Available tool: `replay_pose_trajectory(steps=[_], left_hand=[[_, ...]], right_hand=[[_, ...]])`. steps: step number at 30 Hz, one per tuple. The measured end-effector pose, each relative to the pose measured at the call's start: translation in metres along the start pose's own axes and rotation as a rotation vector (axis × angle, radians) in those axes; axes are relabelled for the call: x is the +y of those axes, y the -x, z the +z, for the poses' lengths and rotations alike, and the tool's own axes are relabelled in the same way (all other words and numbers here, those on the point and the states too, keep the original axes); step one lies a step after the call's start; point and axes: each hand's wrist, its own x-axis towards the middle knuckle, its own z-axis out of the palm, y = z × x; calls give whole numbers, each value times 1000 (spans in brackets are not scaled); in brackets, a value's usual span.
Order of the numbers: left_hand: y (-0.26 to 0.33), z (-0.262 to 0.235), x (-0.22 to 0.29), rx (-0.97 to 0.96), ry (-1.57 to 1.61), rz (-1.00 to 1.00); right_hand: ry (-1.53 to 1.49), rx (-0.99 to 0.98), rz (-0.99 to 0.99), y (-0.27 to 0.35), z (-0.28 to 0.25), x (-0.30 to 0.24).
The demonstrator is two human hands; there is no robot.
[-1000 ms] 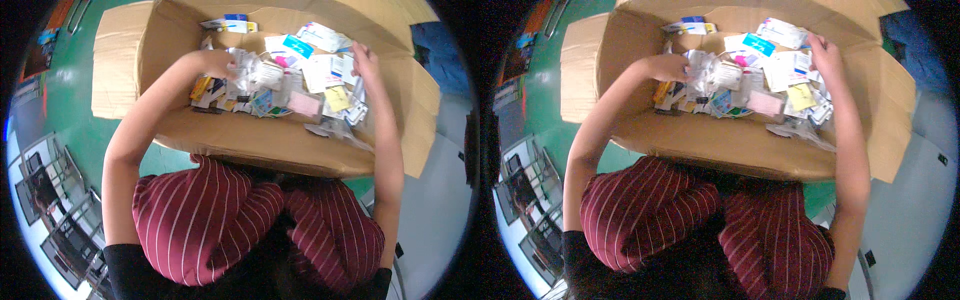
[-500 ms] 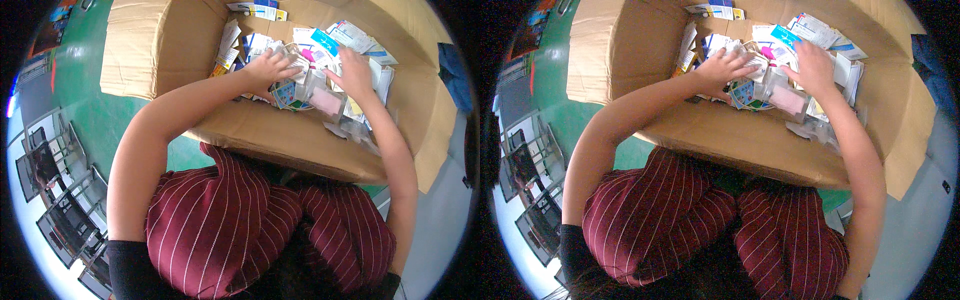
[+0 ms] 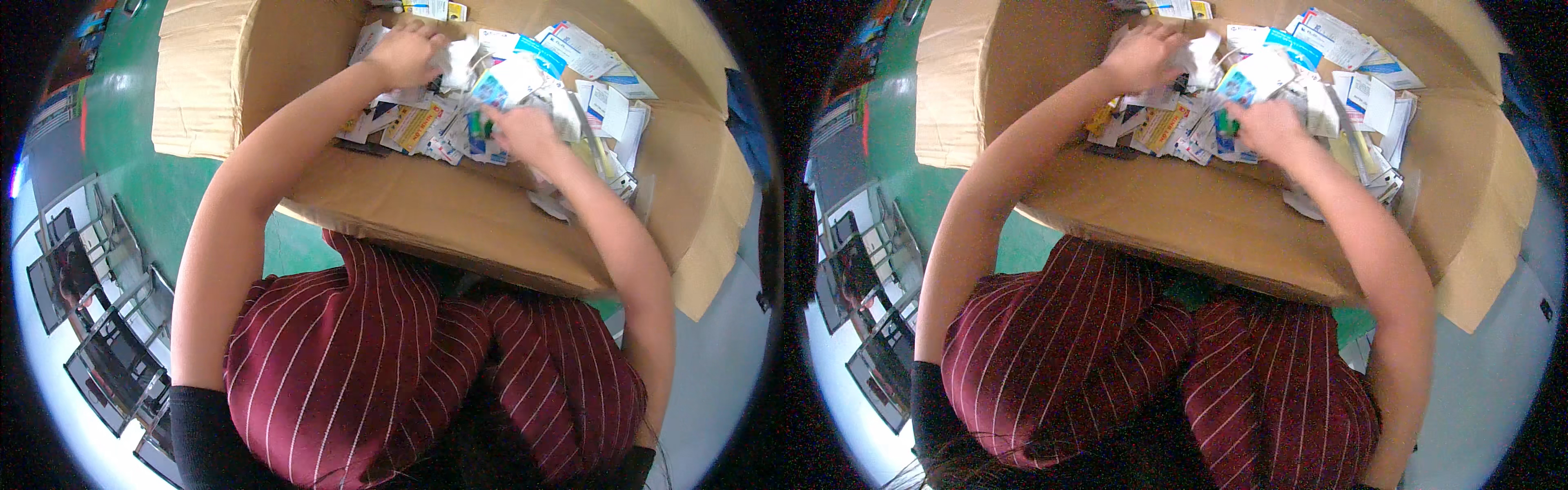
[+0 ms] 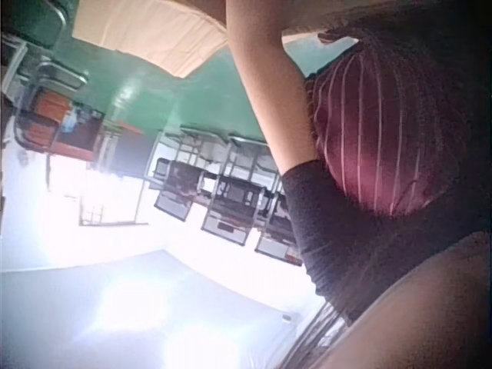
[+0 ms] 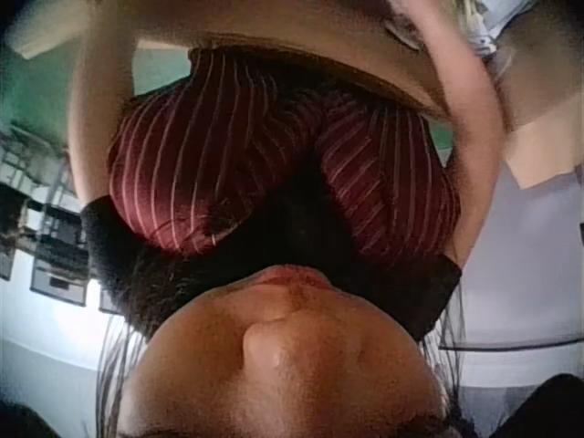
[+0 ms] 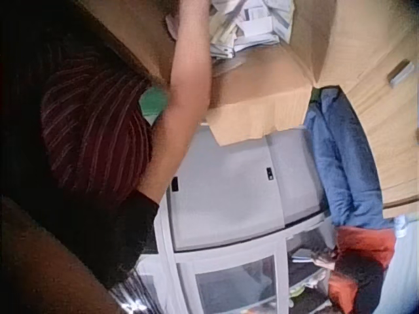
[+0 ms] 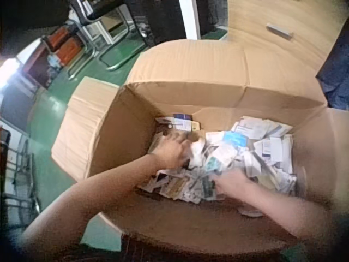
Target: The person sits on the floor and sorts through a cardboard box filled with various paper items, including envelopes, cards, and receipts. They pick up items, inspect them, and occasionally hand them to a second person standing nearby.
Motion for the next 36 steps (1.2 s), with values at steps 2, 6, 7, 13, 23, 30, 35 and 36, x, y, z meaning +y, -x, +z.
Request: replay_pose_trajectory(steps=[2, 6, 7, 13, 23, 30, 35, 36], left_hand=[[10, 4, 0, -74, 52, 85], [27, 9, 0, -116, 37, 150], [27, 14, -5, -112, -20, 166], [8, 10, -21, -387, -133, -46], [5, -20, -69, -250, -247, -67], [25, -36, -27, -327, -69, -2], [54, -9, -5, -955, 283, -414], [69, -8, -12, -857, 227, -441]], right_hand=[[59, -17, 106, -11, 12, 26], [-126, 133, 74, 8, 7, 56], [-145, 48, 131, 10, 7, 58], [-289, 303, 58, 8, 13, 43], [-554, 245, -57, -25, -14, -7], [-743, 39, 4, -38, -25, 0], [-819, 296, -57, -51, -12, 19], [-817, 243, -22, -51, -10, 19]])
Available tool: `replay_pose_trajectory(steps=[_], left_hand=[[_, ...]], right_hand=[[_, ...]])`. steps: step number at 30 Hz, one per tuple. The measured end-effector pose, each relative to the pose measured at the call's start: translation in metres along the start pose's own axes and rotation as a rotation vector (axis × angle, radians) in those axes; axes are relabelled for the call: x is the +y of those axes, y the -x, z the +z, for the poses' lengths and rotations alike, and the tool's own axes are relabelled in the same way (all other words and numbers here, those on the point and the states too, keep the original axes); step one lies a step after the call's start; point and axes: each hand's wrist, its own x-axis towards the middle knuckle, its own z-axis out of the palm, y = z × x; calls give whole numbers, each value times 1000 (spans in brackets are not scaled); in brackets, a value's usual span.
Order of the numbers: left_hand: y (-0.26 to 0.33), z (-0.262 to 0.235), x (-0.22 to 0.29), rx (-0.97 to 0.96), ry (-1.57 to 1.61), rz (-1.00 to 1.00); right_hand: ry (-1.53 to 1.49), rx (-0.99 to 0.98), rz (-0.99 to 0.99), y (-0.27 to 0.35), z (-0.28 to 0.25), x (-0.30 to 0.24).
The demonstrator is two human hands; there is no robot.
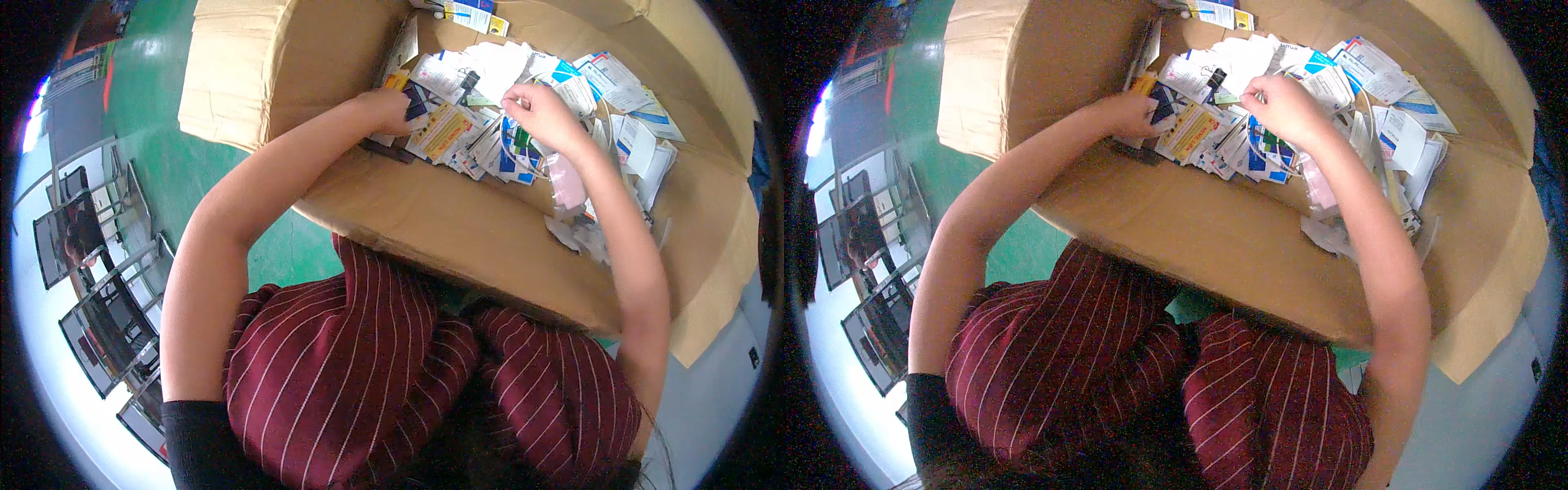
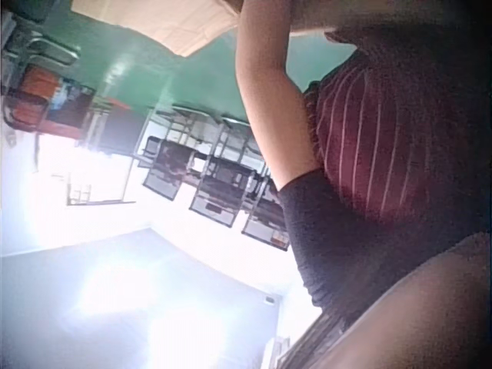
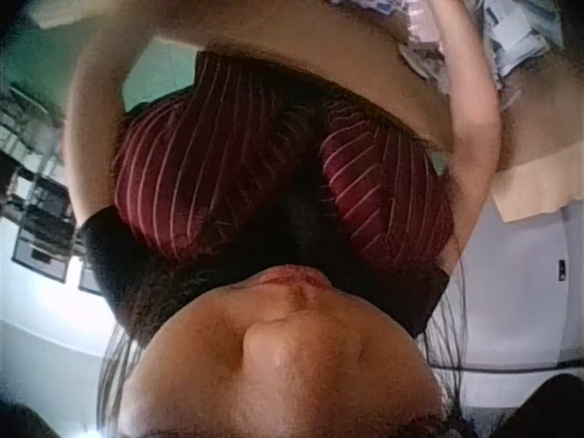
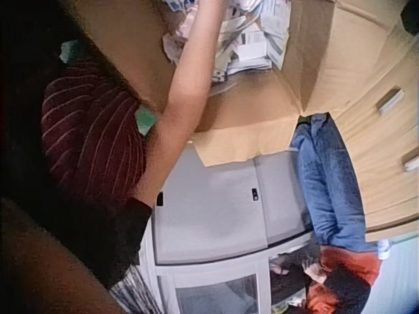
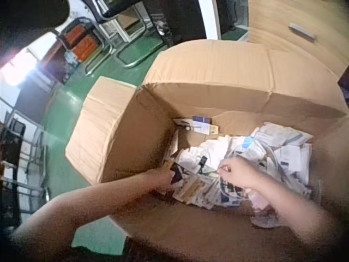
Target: The person sits on the floor and sorts through a cardboard box filled with various paper items, including envelopes, cards, and receipts. They pick up items, inspect them, and occasionally hand them to a second person standing nearby.
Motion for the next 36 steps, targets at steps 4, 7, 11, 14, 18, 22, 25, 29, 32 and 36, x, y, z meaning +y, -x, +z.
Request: replay_pose_trajectory(steps=[4, 7, 11, 14, 18, 22, 25, 29, 32, 36], left_hand=[[1, -2, 1, 350, 40, -127], [-5, -8, 5, 400, -10, -195], [-15, -7, -6, 350, 39, -195], [-10, -10, -4, 344, 201, -138], [9, -26, -9, 359, 509, 254], [30, -28, -1, 584, 404, 547], [36, -26, 8, 589, 492, 542], [45, -32, 21, 565, 508, 558], [48, -39, 30, 579, 486, 667], [50, -38, 35, 586, 685, 677]], right_hand=[[33, -114, 122, 7, 6, 3], [53, -152, 83, 11, 13, 14], [69, -119, 21, 11, 15, 17], [41, -135, 108, 11, 9, 11], [-16, -94, 102, 7, 7, 20], [-76, 53, 43, 6, 4, 14], [-165, 176, -77, 2, 10, 10], [-846, -164, 417, 5, -5, -45], [-1013, -354, 343, 8, 2, -56], [-1265, -230, 362, 13, 5, -58]])
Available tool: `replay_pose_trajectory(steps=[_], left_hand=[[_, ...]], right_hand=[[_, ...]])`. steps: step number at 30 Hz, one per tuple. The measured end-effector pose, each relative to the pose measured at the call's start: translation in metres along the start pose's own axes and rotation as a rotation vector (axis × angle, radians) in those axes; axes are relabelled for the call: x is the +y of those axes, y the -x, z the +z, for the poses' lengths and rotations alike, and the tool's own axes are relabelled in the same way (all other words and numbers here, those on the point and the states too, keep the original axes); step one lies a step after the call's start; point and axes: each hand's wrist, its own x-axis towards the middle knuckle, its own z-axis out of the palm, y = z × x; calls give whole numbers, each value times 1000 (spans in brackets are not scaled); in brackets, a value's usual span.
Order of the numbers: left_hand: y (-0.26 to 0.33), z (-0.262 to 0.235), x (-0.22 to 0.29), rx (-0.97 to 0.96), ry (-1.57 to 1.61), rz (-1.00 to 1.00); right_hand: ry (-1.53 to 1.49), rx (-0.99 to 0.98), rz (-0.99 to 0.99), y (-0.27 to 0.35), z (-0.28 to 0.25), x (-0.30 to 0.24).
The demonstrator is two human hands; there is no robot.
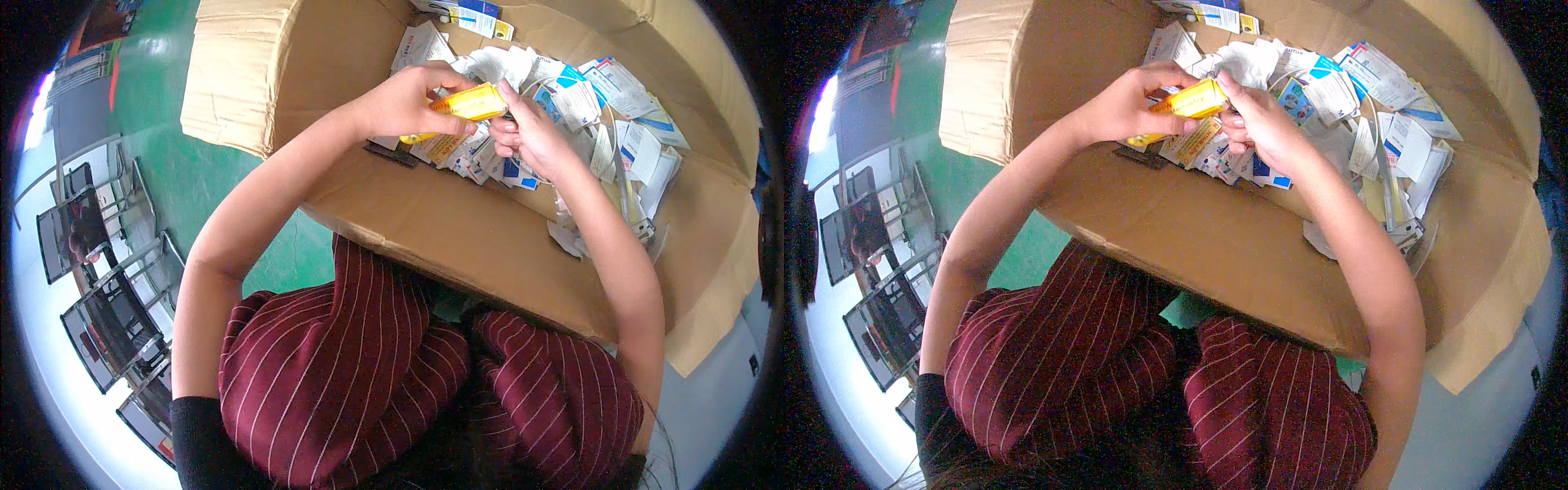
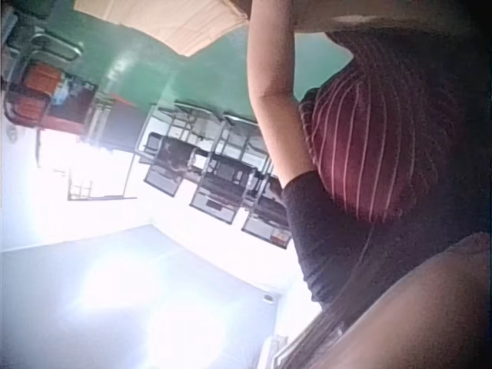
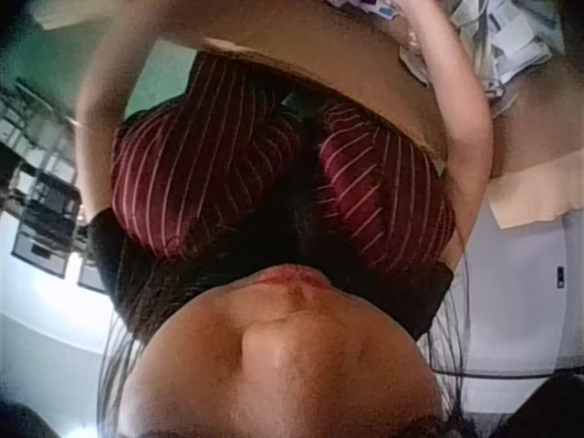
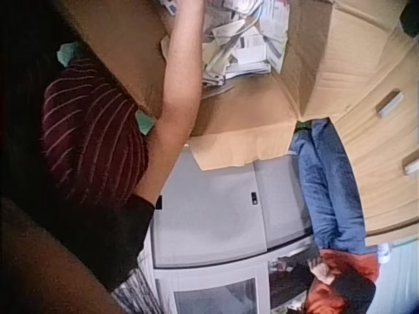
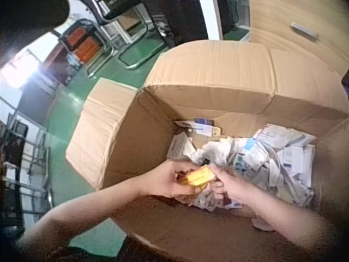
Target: The person sits on the floor and sorts through a cardboard box filled with various paper items, including envelopes, cards, and receipts. They pick up items, inspect them, and occasionally hand them to a second person standing nearby.
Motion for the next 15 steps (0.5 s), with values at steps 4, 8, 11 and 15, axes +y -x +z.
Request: replay_pose_trajectory(steps=[4, 8, 11, 15], left_hand=[[-1, 2, 8, -31, 207, -194], [-3, 8, 15, -24, 230, -277], [-2, 19, 14, 31, 320, -282], [-9, 27, 12, 143, 116, -278]], right_hand=[[58, 87, -112, 3, 5, -1], [156, 271, -238, 3, 10, 8], [157, 380, -291, 1, 12, 8], [-153, 183, -229, 2, 4, -3]])
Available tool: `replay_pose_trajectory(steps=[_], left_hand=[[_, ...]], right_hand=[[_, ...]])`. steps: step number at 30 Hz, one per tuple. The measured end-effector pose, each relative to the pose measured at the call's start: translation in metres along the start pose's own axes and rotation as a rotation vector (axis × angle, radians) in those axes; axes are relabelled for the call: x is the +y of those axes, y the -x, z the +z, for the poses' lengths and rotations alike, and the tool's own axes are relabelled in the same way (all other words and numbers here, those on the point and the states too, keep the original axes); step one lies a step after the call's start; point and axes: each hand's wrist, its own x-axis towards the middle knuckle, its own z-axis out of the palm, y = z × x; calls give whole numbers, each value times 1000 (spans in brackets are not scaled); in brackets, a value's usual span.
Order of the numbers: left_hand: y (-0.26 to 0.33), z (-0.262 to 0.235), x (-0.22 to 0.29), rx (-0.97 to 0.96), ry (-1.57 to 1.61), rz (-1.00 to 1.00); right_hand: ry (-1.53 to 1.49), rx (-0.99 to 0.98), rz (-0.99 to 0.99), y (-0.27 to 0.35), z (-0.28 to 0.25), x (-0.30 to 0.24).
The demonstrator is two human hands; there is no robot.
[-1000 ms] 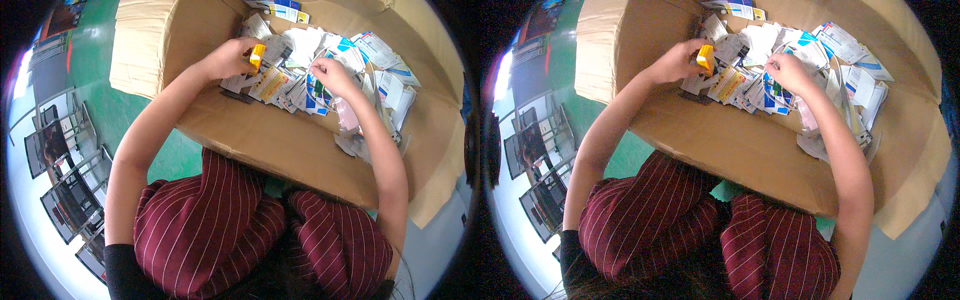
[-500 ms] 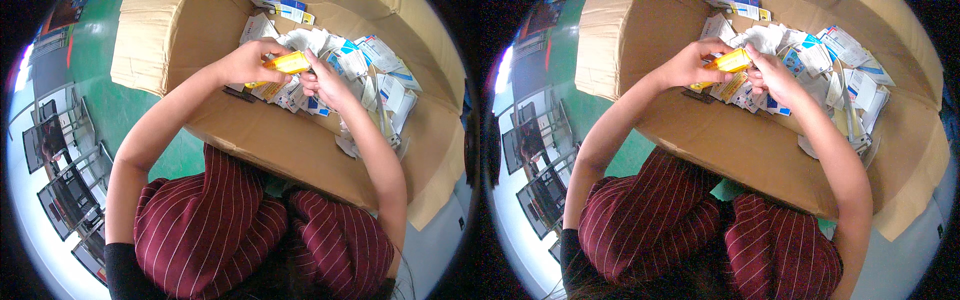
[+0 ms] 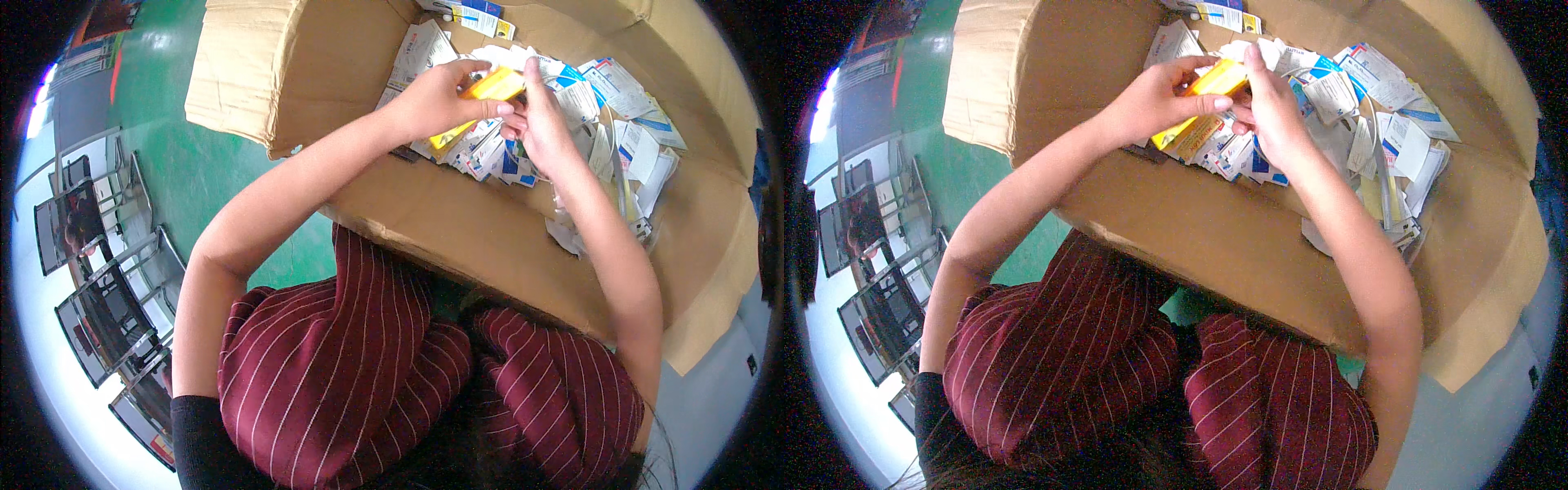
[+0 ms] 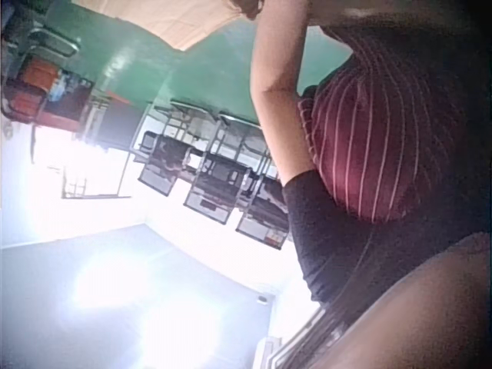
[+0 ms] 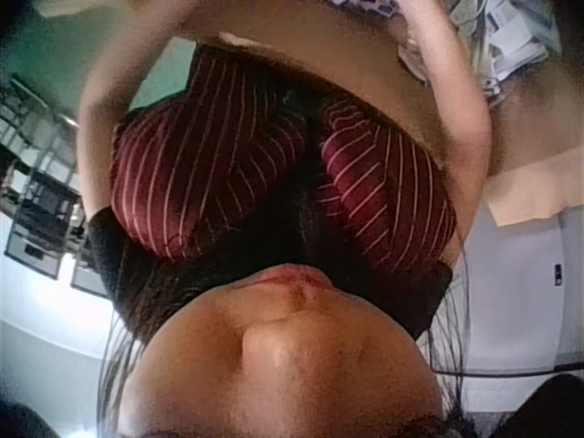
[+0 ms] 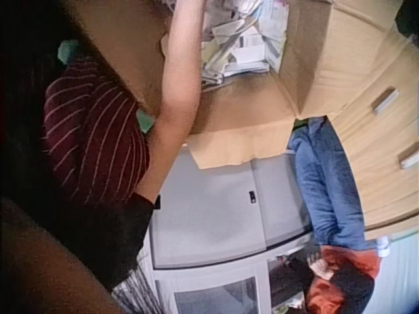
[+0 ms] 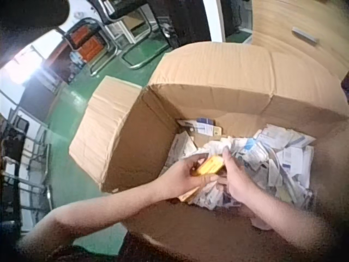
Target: The person sits on the floor and sorts through a cardboard box filled with various paper items, including envelopes, cards, and receipts. They pick up items, inspect them, and occasionally hand them to a second person standing nearby.
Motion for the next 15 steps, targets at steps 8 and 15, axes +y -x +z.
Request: replay_pose_trajectory(steps=[8, 15], left_hand=[[-12, -20, -18, -39, 456, -130], [-13, -33, -89, -311, -1148, 45]], right_hand=[[421, 151, -301, -11, -9, -28], [263, 320, -220, -16, -79, -63]])
